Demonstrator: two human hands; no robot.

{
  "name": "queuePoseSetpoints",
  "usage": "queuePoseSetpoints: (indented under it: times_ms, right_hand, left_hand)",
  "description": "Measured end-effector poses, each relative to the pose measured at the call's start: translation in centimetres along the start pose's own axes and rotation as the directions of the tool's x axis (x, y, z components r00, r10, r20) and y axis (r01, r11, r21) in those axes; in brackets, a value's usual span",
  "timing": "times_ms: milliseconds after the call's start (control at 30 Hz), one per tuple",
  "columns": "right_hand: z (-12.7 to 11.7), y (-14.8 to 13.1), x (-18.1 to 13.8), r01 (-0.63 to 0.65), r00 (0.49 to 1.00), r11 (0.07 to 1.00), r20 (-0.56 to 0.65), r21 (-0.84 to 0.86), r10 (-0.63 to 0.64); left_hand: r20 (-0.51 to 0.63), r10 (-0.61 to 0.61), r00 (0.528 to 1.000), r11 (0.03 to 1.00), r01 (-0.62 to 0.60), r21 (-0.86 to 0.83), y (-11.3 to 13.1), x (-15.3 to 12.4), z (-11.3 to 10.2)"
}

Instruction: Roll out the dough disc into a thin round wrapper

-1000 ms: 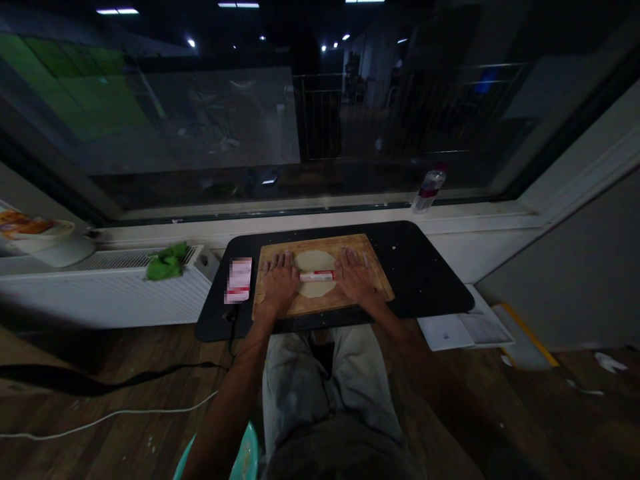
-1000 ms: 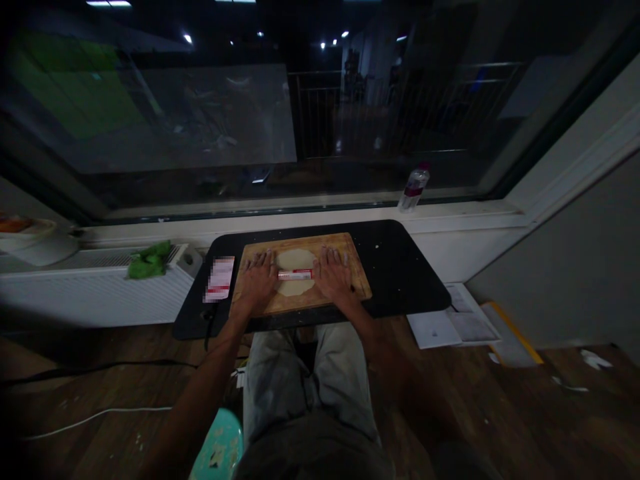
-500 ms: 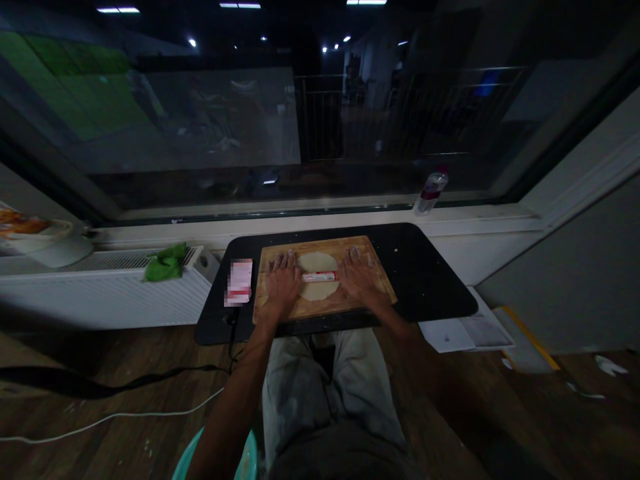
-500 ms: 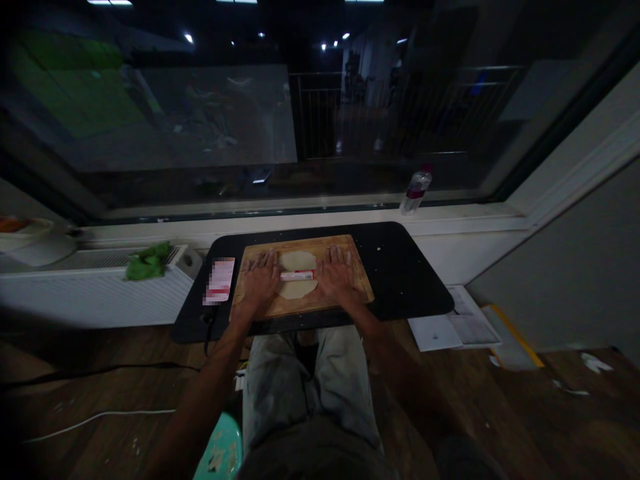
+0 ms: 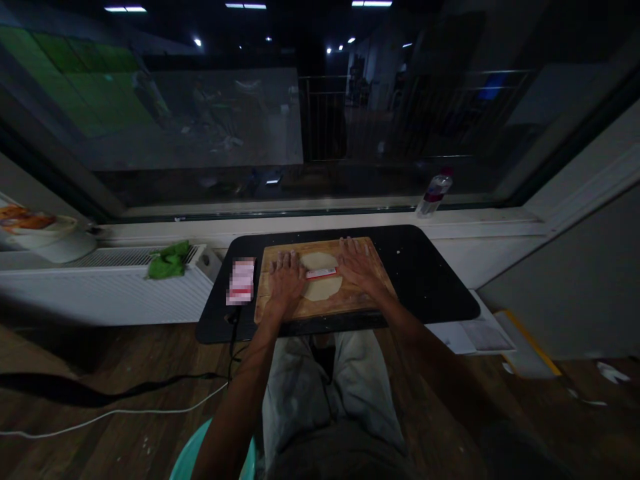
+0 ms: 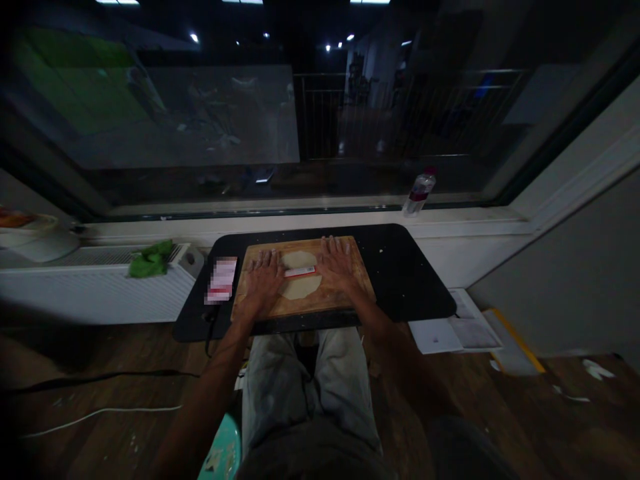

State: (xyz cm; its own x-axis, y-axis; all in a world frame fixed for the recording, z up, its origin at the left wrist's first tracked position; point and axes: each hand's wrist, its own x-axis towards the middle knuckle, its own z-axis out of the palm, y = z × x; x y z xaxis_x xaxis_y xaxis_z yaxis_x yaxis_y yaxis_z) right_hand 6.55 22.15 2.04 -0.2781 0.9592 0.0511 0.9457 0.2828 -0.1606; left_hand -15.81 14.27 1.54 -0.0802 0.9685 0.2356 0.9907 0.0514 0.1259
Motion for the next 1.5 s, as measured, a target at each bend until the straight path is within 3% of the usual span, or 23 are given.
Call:
queuePoseSetpoints:
  times_ms: [300, 533, 667, 967, 1233, 1500]
  right_hand:
    - [0.3, -1.6, -6.3, -0.059, 0.989, 0.998, -0.136, -0.014, 0.056]
    - [1.4, -2.1, -10.0, 0.034, 0.965, 0.999, -0.259, -0.038, -0.043]
    - [1.3, -1.9, -10.6, 0.065, 0.966, 0.998, -0.249, -0.022, -0.068]
    - [0.4, -0.1, -11.6, 0.223, 0.957, 0.974, -0.202, 0.047, -0.210]
    - [0.4, 1.1, -12.7, 0.317, 0.937, 0.945, -0.183, 0.080, -0.298]
    - [0.8, 1.4, -13.0, 0.325, 0.930, 0.937, -0.223, 0.126, -0.292]
  left_hand:
    - [0.007, 0.060, 0.998, 0.998, -0.060, -0.030, -0.7, 0.1, 0.6]
    - [-0.005, 0.167, 0.986, 0.983, -0.167, -0.078, -2.2, -2.2, 0.7]
    - [-0.004, 0.186, 0.982, 0.980, -0.186, -0.072, -2.5, -4.1, 0.2]
    - [-0.061, 0.037, 0.997, 0.994, -0.043, -0.096, -1.1, -7.5, -0.2]
    - [-0.093, 0.034, 0.995, 0.995, -0.043, -0.087, -0.8, -10.6, -0.7]
    - [-0.069, 0.055, 0.996, 0.990, -0.063, -0.124, -1.4, -10.1, -1.6]
